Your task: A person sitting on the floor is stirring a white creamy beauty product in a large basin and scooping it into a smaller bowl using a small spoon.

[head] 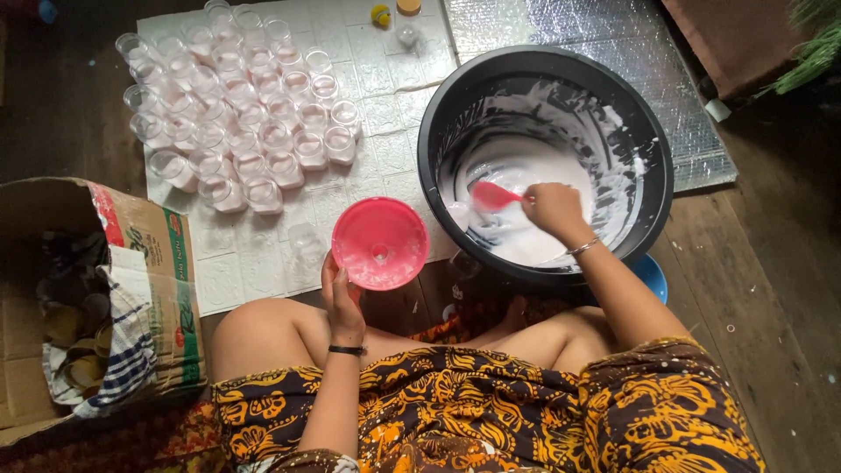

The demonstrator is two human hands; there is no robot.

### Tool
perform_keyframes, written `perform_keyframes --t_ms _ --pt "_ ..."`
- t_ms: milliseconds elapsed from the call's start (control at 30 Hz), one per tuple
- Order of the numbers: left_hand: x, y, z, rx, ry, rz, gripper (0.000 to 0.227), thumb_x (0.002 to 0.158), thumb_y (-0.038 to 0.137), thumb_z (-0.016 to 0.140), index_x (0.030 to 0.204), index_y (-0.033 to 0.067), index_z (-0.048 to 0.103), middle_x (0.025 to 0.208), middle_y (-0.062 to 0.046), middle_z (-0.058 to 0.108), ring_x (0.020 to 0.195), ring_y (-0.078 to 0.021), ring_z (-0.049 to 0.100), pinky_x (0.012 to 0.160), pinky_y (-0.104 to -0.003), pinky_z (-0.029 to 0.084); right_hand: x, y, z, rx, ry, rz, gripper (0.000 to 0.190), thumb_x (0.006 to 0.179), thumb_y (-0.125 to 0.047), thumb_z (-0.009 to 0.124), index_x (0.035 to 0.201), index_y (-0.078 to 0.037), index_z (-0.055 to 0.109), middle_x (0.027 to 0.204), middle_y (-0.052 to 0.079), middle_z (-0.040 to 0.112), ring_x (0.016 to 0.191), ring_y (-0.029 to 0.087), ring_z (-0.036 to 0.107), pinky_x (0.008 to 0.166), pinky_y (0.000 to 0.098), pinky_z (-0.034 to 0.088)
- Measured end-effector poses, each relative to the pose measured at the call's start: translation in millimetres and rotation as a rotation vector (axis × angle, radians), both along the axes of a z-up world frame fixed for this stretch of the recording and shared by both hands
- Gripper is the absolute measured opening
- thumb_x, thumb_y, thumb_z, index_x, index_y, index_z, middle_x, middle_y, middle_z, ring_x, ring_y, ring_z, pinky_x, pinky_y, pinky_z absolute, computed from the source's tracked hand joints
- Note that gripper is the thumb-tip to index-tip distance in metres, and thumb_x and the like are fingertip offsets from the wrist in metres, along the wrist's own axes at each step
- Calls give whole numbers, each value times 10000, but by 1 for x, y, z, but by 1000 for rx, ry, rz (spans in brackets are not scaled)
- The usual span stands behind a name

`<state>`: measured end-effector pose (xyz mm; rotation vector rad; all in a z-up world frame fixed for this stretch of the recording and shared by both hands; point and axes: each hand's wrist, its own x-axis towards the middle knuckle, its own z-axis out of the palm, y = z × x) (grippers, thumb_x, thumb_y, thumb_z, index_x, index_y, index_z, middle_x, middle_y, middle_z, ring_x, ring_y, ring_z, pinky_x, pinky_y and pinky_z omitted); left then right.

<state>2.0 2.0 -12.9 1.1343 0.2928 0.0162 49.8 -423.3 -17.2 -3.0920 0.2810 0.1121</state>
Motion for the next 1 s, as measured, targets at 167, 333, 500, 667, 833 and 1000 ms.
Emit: perform_keyframes --t_ms 167,333,500,667,833,1000 --pt "3 3 -8 -20 20 -10 586 981 348 532 1511 118 435 1447 -115 483 1235 -288 576 1018 -442 525 -6 0 -7 131 133 -187 224 850 -291 661 898 -161 837 720 151 755 791 398 759 699 485 564" --pt "3 4 -15 -32 26 -10 577 983 343 532 1508 123 435 1445 -117 481 1212 -316 597 989 -452 546 -13 31 -14 233 198 -206 262 847 -282 679 928 -96 844 798 224 769 887 464 754 763 533 580" --pt "5 3 -15 -14 38 -6 579 974 346 537 1504 131 448 1445 -116 495 1206 -311 602 973 -451 555 -6 56 -32 351 186 -243 261 866 -270 686 960 -83 841 776 215 756 865 444 760 762 521 598" --pt "3 0 -4 -3 22 6 571 979 333 525 1503 116 451 1440 -120 501 1246 -293 565 976 -458 548 8 80 -25 457 153 -280 300 905 -223 637 1028 -19 820 901 258 766 979 458 737 841 524 587" --pt "4 1 -5 -7 18 7 571 975 337 533 1496 114 461 1435 -113 510 1252 -271 553 976 -456 547 29 84 -39 567 93 -314 310 918 -219 658 1060 15 803 950 280 760 1030 466 721 862 525 574" --pt "3 1 3 16 15 13 567 978 337 533 1493 109 470 1454 -127 501 1292 -265 524 1003 -443 529 42 73 -47 667 -71 -415 344 929 -337 656 1085 -70 808 1029 233 762 1101 466 679 915 531 542"
